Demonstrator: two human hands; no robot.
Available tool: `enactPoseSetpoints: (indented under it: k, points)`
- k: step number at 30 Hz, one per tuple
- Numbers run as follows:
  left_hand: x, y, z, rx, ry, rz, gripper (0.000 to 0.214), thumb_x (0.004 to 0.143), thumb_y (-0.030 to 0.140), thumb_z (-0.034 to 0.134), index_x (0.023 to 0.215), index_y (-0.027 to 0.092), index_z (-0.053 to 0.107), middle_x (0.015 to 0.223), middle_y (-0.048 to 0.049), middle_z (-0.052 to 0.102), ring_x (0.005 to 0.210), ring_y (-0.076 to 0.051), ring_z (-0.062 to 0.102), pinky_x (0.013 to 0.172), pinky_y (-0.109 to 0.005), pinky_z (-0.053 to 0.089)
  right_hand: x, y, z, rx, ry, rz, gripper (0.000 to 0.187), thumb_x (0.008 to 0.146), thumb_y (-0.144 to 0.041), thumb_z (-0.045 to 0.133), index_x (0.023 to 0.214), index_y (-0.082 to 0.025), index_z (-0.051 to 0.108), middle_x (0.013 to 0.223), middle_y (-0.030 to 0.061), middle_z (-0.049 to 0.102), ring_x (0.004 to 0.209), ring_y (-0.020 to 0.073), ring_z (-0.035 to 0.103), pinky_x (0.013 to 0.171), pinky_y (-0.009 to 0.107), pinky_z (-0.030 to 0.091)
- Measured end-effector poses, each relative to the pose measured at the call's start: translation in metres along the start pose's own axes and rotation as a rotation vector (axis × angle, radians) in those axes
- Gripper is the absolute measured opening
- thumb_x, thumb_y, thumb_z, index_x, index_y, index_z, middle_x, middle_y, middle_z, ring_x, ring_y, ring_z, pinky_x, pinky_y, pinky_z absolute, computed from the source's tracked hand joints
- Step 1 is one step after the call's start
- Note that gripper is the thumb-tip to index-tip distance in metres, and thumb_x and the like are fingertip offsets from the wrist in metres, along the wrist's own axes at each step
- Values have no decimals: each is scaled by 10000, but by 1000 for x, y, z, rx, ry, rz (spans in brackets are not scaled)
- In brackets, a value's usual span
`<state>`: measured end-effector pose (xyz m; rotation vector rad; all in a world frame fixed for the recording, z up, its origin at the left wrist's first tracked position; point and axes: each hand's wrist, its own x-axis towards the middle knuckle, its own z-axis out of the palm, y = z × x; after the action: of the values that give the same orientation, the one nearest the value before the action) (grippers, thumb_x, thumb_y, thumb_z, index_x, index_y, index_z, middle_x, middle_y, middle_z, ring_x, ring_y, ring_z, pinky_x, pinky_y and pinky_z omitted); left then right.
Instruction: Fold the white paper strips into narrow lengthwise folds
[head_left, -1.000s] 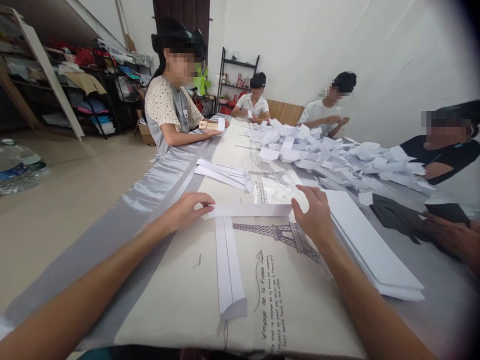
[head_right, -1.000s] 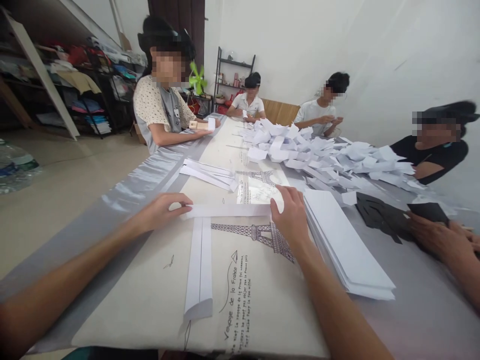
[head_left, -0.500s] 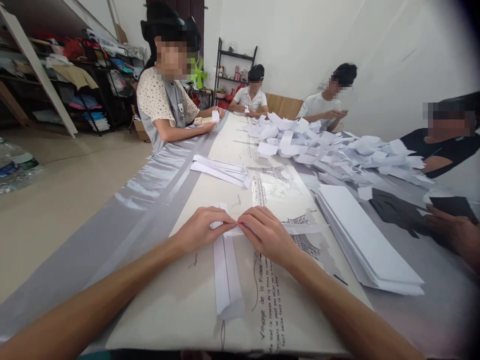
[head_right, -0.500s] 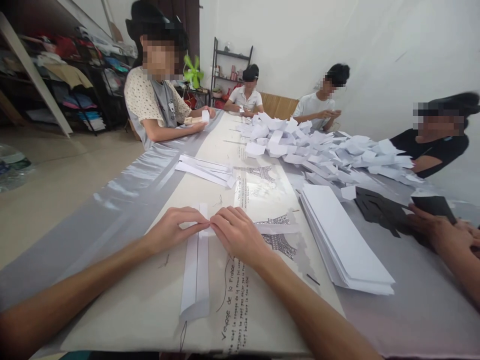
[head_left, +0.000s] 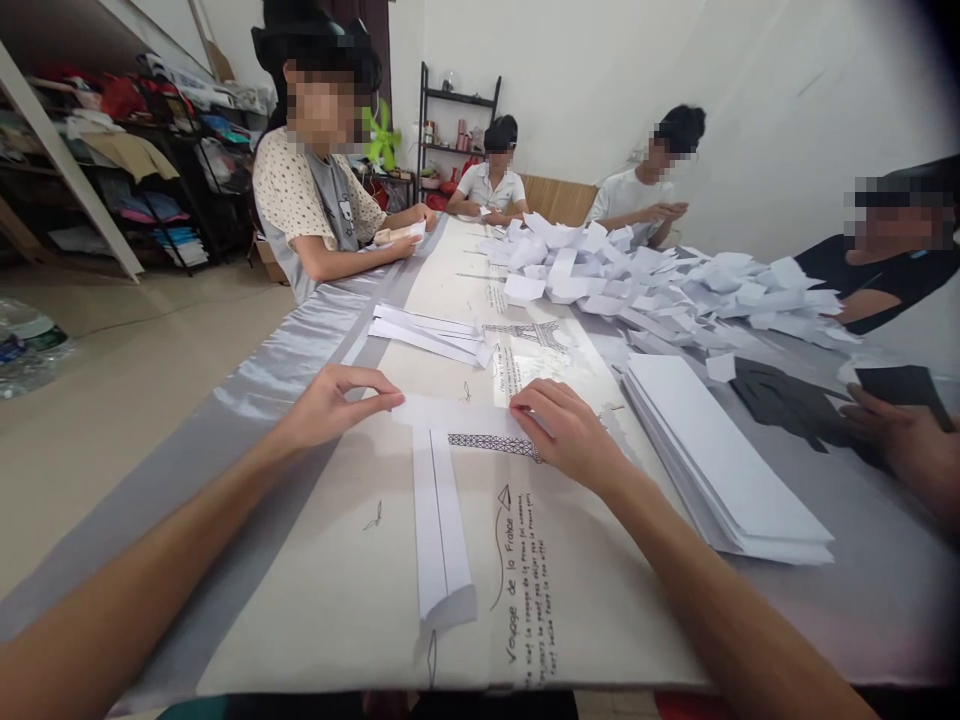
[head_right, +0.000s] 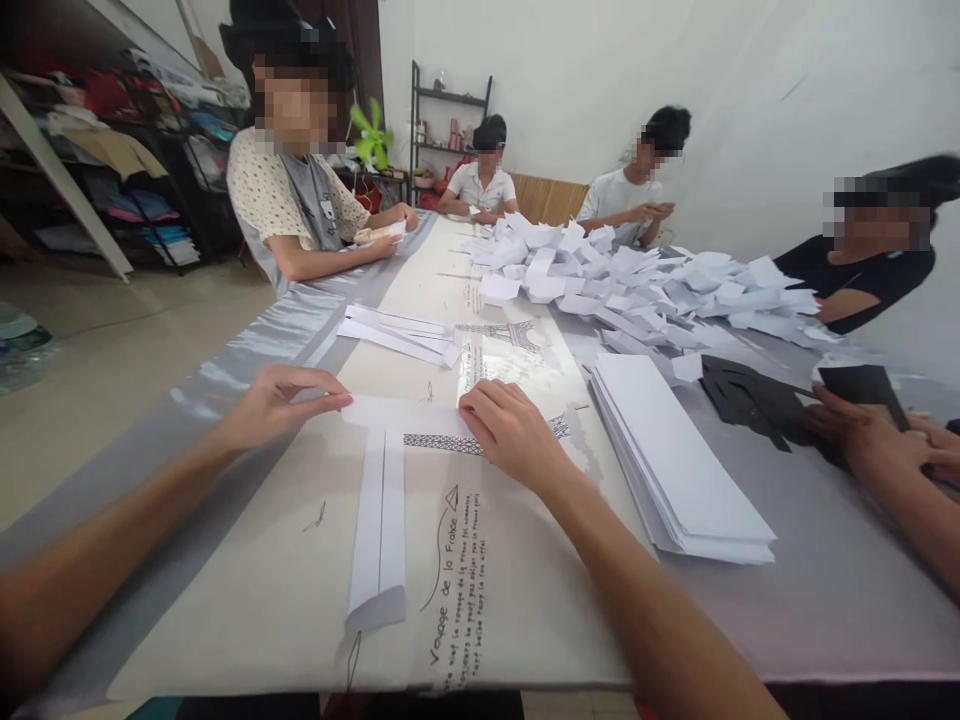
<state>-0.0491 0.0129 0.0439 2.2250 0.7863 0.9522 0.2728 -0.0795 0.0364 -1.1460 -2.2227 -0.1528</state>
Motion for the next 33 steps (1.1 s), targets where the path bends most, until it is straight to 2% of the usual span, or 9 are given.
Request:
enactPoseSetpoints:
  k: [4, 9, 12, 15, 19, 23, 27, 30, 33]
  points:
    - [-1, -12, -16, -14, 99, -48, 212, 866, 409, 732, 777, 218, 757, 773, -16, 755, 715, -185, 669, 696, -314, 539, 0, 8, -5, 13, -5, 33, 190, 1027, -162, 427, 946, -213, 591, 889, 55, 645, 804, 193, 577, 735, 351, 465]
    - [-5, -31, -33, -13, 264, -149, 214, 826, 458, 759, 801, 246, 755, 802, -28, 747, 711, -207, 651, 638, -336, 520, -3, 18, -10, 189, -14, 197, 141, 1021, -242, 468, 942, -221, 584, 928, 56, 636, 828, 191, 589, 702, 331, 485]
    - [-5, -33, -36, 5, 150, -212, 285, 856, 518, 701, 816, 238, 739, 822, -33, 740, 767, -222, 666, 694, -348, 532, -6, 22, -7, 344, -49, 373, 152, 1027, -335, 485, 950, -233, 568, 820, 25, 610, 676, 163, 548, 599, 306, 459]
    - [-3, -30, -35, 52, -6, -200, 346, 883, 556, 648, 933, 225, 738, 958, -40, 756, 895, -237, 685, 813, -354, 541, -8, 22, -3, 459, -106, 498, 205, 1021, -421, 494, 953, -242, 566, 734, -9, 558, 497, 114, 391, 454, 273, 321]
    - [-3, -25, -22, 309, -145, -38, 406, 931, 560, 578, 1118, 229, 720, 1142, -63, 729, 1073, -264, 658, 975, -373, 485, -7, 15, 2, 523, -185, 512, 218, 1015, -441, 507, 959, -246, 588, 807, 4, 607, 475, 93, 351, 443, 271, 268]
    - [-5, -11, 5, 400, -274, 32, 402, 1012, 498, 464, 1245, 241, 669, 1232, -69, 689, 1178, -261, 609, 1041, -376, 423, -3, -1, 6, 536, -243, 464, 201, 1018, -418, 498, 952, -251, 588, 666, -34, 535, 458, 100, 336, 451, 275, 259]
    - [-4, 8, 25, 279, -342, 54, 356, 1038, 437, 429, 1138, 215, 688, 1107, -57, 721, 1021, -215, 654, 910, -308, 456, 0, -13, 11, 555, -264, 400, 183, 1011, -396, 503, 926, -252, 576, 649, -45, 498, 479, 106, 353, 480, 273, 303]
    - [-1, 18, 23, 179, -373, 46, 339, 1023, 412, 463, 930, 183, 695, 891, -30, 717, 798, -165, 634, 760, -260, 454, 0, -13, 13, 574, -291, 415, 190, 1004, -414, 515, 922, -253, 574, 637, -44, 513, 514, 125, 454, 513, 277, 365]
    - [0, 20, 15, 105, -369, 17, 317, 1000, 392, 507, 863, 170, 686, 832, -16, 706, 743, -144, 609, 727, -241, 448, -2, -4, 11, 589, -307, 463, 212, 994, -428, 532, 898, -244, 578, 655, -29, 588, 564, 145, 562, 553, 288, 434]
